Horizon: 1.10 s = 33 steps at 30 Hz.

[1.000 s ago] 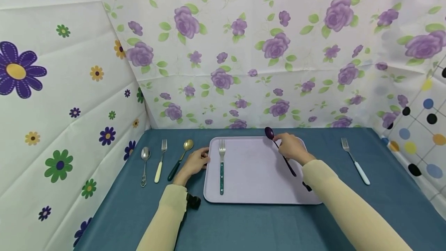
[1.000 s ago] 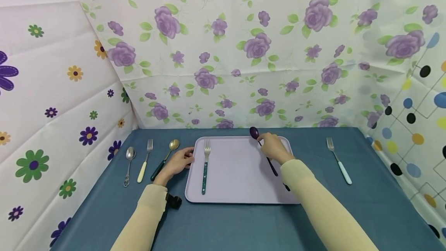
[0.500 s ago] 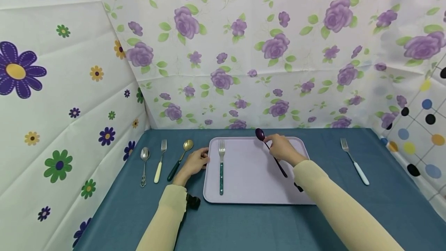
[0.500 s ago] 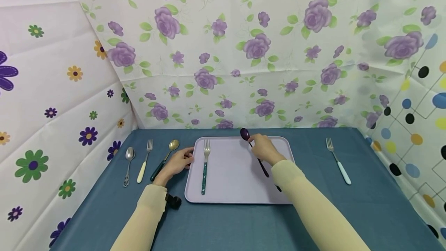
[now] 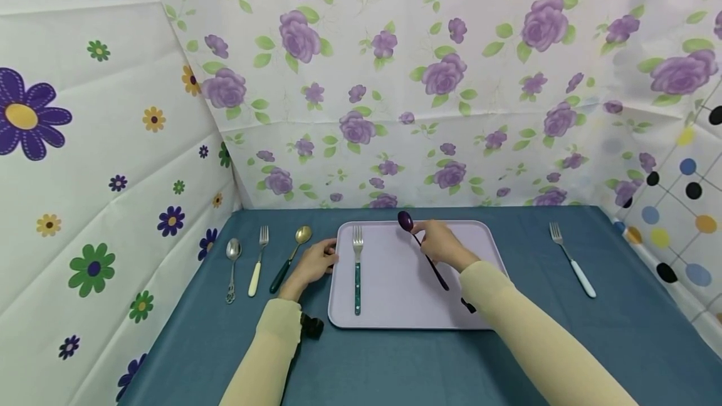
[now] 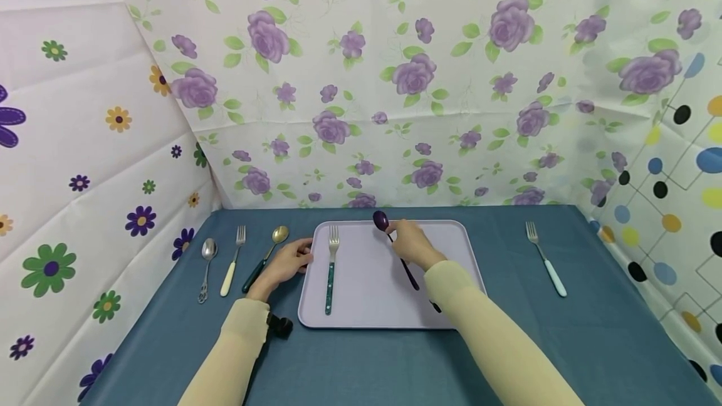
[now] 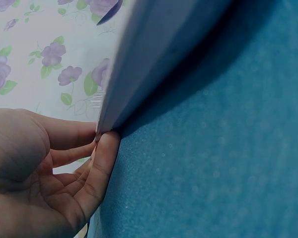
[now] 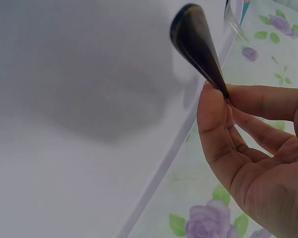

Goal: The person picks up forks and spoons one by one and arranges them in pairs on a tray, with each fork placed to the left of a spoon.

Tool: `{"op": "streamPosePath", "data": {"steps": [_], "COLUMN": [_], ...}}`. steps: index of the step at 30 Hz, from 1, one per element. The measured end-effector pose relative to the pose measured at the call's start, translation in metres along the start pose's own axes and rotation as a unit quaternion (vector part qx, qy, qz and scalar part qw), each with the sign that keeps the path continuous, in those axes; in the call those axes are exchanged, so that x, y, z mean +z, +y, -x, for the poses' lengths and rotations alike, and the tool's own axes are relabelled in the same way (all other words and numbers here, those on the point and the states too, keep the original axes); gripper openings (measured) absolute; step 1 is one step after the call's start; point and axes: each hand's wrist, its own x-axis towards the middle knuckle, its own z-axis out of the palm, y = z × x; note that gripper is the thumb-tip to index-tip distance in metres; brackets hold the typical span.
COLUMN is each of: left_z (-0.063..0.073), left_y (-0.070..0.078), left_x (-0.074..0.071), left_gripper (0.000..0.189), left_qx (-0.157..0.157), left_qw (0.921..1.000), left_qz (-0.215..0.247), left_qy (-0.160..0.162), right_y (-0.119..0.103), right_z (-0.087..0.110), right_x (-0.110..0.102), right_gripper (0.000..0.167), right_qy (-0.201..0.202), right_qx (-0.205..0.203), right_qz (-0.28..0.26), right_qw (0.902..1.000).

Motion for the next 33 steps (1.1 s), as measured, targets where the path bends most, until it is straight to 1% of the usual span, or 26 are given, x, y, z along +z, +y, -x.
{"op": "streamPosePath", "data": {"steps": [6,11,19,27,33], "left_z": [0.0,0.0,-0.001,0.0,0.001], "left_y": [0.0,0.001,0.001,-0.001,0.0], "left_x": [-0.002,-0.003,-0.002,-0.001,-0.001], "left_gripper": [0.047,0.047,0.047,0.047,0.047], "left_qx": [0.0,0.0,0.003,0.001,0.002], "left_qw": [1.0,1.0,1.0,1.0,1.0], "left_qz": [-0.002,-0.002,-0.002,-0.004,-0.003], "left_qy": [0.0,0.0,-0.001,-0.001,-0.002], "right_y": [-0.006,-0.01,-0.015,-0.024,-0.03], "right_z": [-0.001,-0.002,-0.004,-0.004,-0.003], "right_x": [0.009,0.015,0.026,0.038,0.044], "right_gripper": [0.061,0.062,0.059,0.057,0.054], "right_qy": [0.0,-0.001,0.005,0.005,0.002], "right_qx": [-0.005,-0.001,-0.008,-0.015,-0.011], "right_qz": [-0.011,-0.01,0.005,-0.005,-0.006], "right_qw": [0.9999,1.0,0.9999,0.9999,0.9999]}}
